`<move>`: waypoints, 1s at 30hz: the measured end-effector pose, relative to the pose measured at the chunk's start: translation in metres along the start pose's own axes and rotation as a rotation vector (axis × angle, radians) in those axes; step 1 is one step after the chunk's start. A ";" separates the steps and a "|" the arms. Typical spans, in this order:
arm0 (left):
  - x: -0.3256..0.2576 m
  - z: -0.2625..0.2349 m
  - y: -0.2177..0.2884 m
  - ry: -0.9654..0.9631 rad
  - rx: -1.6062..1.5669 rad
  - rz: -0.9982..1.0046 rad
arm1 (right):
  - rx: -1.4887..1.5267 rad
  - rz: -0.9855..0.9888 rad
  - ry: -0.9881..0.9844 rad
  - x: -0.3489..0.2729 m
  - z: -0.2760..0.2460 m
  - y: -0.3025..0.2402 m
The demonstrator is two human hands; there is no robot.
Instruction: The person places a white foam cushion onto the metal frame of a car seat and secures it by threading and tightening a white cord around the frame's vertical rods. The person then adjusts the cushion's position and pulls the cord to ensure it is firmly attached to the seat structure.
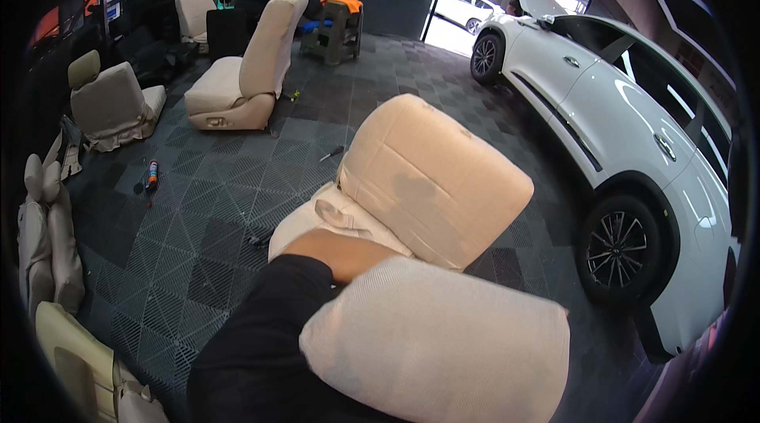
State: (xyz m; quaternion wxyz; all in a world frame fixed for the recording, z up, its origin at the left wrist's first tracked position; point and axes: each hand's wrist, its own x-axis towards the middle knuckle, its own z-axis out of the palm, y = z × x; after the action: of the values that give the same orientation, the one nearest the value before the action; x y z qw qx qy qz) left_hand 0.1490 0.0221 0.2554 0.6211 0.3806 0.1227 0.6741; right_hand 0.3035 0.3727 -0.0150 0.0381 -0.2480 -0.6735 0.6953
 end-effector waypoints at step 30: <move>-0.128 -0.027 -0.042 0.978 0.736 0.679 | 0.079 -0.366 -0.398 0.004 0.086 -0.024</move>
State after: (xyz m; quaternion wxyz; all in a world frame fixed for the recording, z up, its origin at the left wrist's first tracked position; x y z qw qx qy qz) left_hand 0.1543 -0.0803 0.1642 0.0802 0.2363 0.4828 0.8394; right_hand 0.2596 0.2976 0.0046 0.0396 0.0212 -0.6737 0.7377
